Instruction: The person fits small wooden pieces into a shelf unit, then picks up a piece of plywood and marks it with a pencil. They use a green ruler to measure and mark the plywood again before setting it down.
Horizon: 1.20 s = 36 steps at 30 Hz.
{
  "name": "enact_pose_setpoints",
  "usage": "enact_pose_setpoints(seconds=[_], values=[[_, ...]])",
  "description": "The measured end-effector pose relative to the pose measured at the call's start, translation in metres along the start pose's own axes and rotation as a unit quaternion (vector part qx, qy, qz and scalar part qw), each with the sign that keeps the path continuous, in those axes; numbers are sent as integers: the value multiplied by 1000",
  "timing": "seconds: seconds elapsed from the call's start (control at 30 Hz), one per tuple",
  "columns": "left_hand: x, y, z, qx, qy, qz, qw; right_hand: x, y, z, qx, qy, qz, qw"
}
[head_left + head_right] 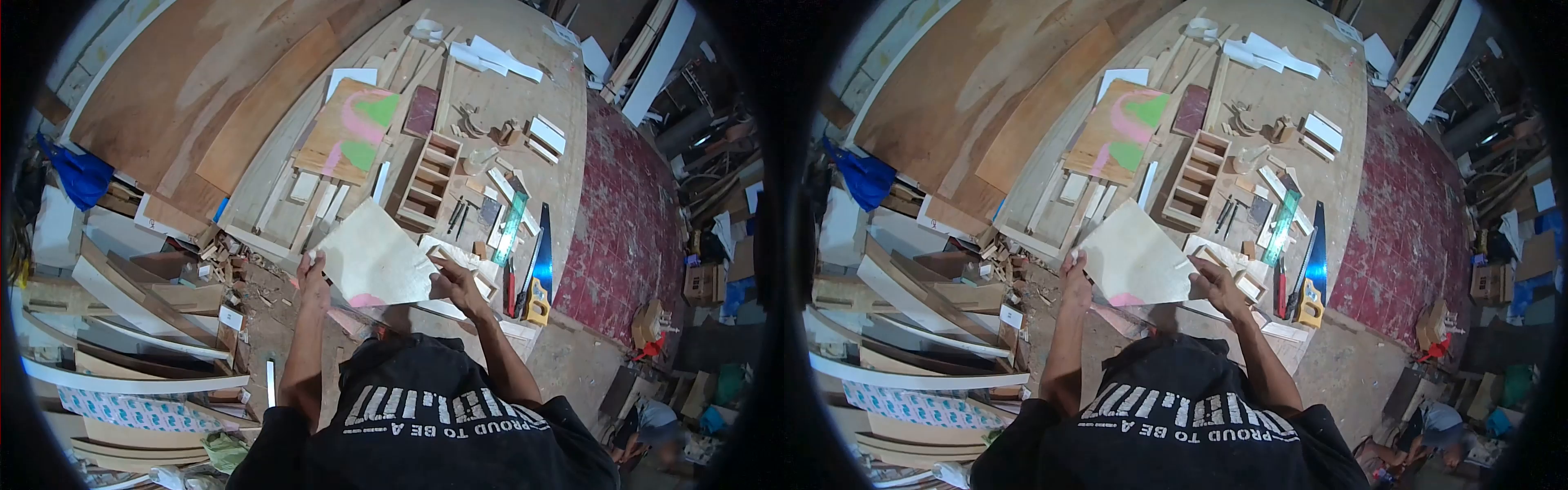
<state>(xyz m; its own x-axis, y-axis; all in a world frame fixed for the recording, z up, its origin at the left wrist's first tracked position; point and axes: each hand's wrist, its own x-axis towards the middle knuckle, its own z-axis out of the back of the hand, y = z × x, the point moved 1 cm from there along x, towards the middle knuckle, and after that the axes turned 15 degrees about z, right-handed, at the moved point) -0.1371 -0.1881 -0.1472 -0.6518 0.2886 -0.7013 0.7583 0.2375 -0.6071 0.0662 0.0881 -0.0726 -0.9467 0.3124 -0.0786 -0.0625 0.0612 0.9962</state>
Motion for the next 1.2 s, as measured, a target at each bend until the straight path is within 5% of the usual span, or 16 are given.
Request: enact_pose_setpoints(seconds=[0.3,0.4,0.53,0.7,0.77,1.1,1.13,1.2], values=[[-10,-41,-82,-14,76,22,997,6,6,36,9,-83,24,996],[5,-62,-88,289,88,-44,952,1,13,57,6,-86,-2,996],[-10,-85,-139,456,125,-172,864,-5,33,76,-53,-86,3,995],[-24,-76,-203,431,179,-186,865,-10,48,83,-55,-101,13,993],[-41,-80,-223,408,219,-124,878,-13,59,82,-110,-91,55,988],[-51,-57,-232,422,159,-219,865,-36,64,83,-122,-127,71,982],[-54,-56,-231,423,159,-220,864,-39,68,79,-268,-124,145,944],[-67,-57,-231,500,-63,-598,623,-43,87,61,-416,-136,261,860]])
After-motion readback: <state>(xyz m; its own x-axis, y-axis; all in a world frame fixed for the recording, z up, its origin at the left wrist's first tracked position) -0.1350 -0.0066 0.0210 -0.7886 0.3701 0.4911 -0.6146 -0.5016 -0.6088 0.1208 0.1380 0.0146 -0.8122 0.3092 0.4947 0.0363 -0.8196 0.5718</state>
